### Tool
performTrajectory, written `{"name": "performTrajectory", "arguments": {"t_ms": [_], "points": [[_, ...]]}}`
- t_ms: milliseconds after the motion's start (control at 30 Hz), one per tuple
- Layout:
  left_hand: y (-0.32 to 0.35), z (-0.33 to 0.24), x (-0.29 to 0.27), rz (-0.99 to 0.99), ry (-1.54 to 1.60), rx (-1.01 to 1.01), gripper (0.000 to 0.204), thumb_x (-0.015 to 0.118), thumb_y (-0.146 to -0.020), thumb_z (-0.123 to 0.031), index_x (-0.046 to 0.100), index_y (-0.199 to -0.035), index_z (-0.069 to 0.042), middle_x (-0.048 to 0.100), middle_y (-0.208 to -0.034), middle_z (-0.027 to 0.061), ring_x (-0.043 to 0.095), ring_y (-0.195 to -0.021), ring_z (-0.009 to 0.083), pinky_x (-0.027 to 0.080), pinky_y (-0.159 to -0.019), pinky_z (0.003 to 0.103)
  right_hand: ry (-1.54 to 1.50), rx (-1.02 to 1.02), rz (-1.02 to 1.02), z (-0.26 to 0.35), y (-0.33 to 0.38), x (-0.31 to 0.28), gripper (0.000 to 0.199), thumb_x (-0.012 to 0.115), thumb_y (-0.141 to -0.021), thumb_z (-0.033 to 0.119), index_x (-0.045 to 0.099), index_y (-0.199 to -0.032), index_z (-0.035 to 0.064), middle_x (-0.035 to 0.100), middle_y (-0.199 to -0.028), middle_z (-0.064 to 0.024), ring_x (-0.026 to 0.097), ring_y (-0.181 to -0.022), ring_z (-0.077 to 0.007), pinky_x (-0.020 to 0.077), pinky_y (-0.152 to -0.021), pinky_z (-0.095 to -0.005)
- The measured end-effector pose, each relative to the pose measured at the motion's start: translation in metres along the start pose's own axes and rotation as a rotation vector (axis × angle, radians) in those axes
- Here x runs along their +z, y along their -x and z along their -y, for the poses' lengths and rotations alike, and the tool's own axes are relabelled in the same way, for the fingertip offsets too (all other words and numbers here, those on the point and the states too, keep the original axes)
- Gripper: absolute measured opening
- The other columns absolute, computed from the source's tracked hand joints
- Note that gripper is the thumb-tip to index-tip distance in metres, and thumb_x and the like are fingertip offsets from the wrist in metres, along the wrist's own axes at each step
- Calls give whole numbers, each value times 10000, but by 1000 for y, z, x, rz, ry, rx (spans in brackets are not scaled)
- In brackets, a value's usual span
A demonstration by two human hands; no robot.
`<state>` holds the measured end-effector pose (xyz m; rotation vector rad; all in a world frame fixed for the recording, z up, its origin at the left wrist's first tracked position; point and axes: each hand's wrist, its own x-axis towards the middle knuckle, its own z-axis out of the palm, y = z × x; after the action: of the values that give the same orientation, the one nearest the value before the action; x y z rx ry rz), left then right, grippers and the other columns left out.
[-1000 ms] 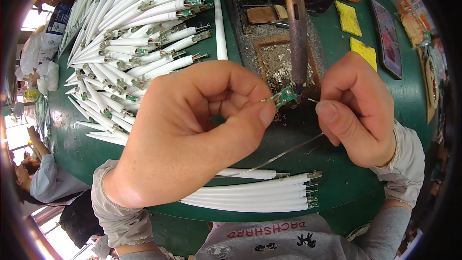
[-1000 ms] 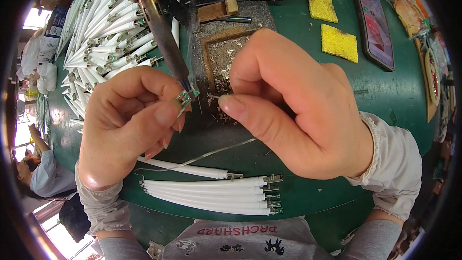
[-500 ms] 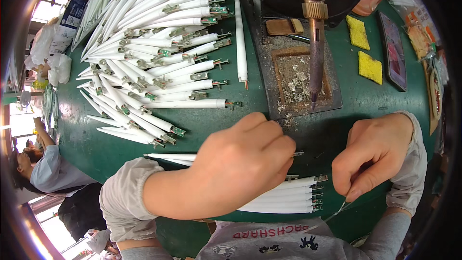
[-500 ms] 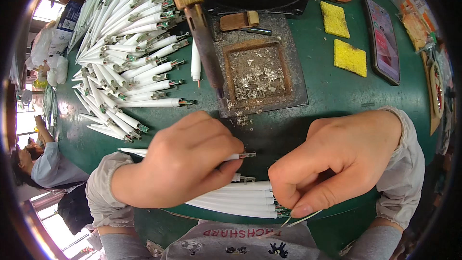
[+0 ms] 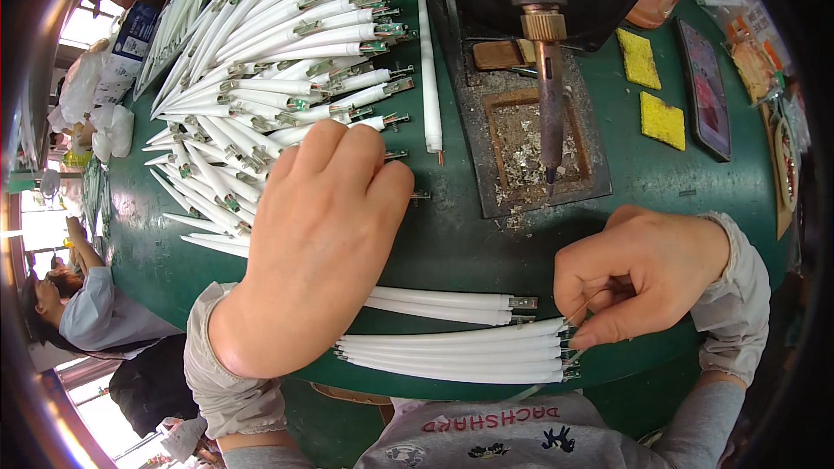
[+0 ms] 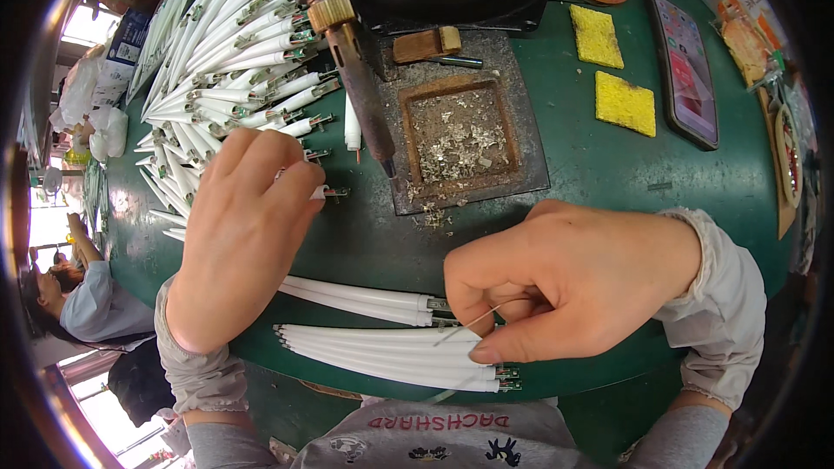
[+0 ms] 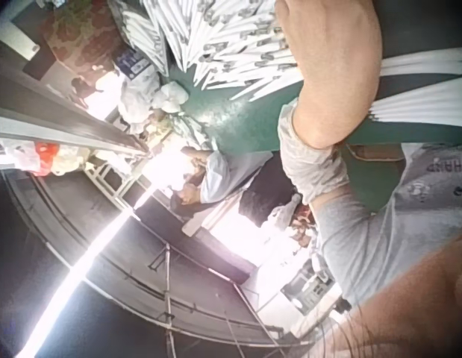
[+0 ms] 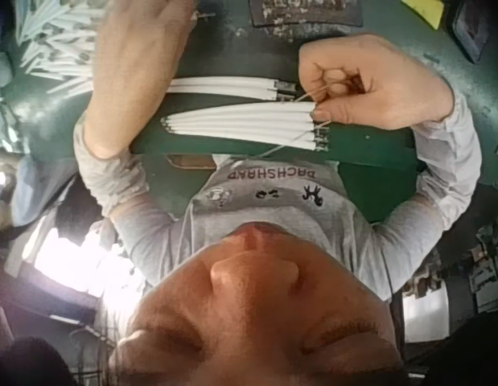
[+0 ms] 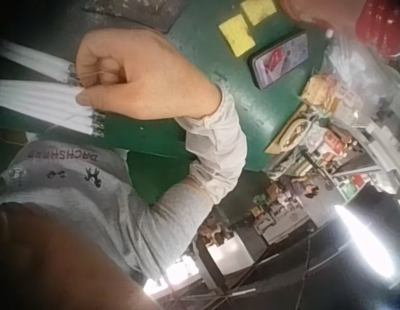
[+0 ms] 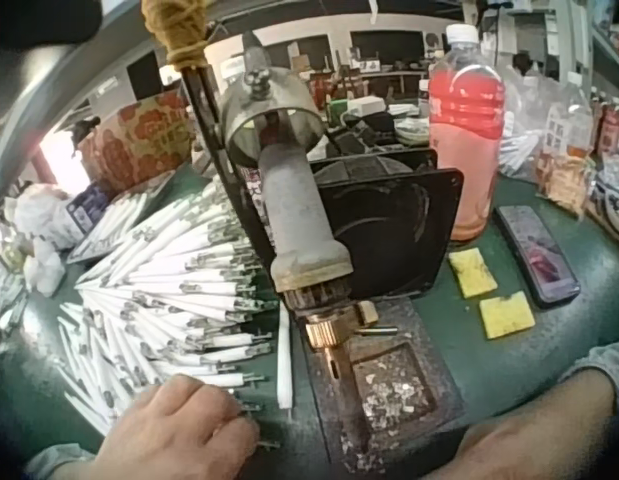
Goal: The person wipes a soldering iron tip on a sponge, solders wires onto the circuit boards of plastic tubes using solder wire and the soldering iron, and gathers the finished tubes.
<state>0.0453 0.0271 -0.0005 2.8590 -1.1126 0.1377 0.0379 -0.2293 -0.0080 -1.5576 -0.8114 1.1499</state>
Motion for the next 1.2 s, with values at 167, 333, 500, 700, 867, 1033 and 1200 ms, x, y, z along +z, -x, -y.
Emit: {"name": "performTrajectory", "arguments": {"t_ms": [167,333,500,700,867,1033,1200], "points": [[-4,-9,-9,-41,359,117,223,660,-616,9,533,-798,-12,557,-804,99,538,-723,293,443,-628,373,178,122,-515,13,-4,19,170,668,-740,124,518,-800,70,343,-447,10,329,-384,-127,264,-405,-287],[-5,-24,-20,13,576,226,264,694,-580,11,553,-804,4,561,-794,118,565,-674,300,464,-577,343,77,72,-548,14,-1,20,153,684,-746,73,570,-839,33,355,-454,38,310,-390,-56,225,-397,-248],[-9,-26,-14,49,740,113,248,704,-627,30,576,-838,5,568,-797,114,569,-698,257,465,-582,309,174,-75,-572,7,2,21,144,670,-756,76,575,-849,22,381,-453,38,326,-393,-41,229,-394,-237],[-11,-21,-8,254,1223,-133,176,664,-741,25,589,-900,21,555,-852,74,528,-732,103,430,-630,222,229,-77,-608,5,1,21,132,661,-749,68,577,-842,26,400,-454,33,357,-377,-32,235,-383,-220],[-8,-24,-5,287,1260,-176,184,655,-756,23,571,-919,34,531,-869,72,512,-752,92,419,-643,208,239,-68,-635,5,0,22,125,653,-738,67,571,-824,30,394,-451,33,354,-373,-30,229,-380,-223],[-8,-24,-3,280,1236,-169,166,645,-759,32,563,-903,35,531,-863,74,509,-750,95,414,-633,205,244,-78,-643,1,-3,21,122,654,-739,72,568,-815,31,395,-453,34,354,-373,-33,230,-379,-225],[-7,-25,0,249,1229,-138,131,628,-763,45,558,-874,34,539,-858,76,509,-741,86,399,-599,195,232,-47,-633,3,-4,21,110,650,-743,78,562,-793,34,415,-460,30,369,-387,-36,241,-385,-224]]}}
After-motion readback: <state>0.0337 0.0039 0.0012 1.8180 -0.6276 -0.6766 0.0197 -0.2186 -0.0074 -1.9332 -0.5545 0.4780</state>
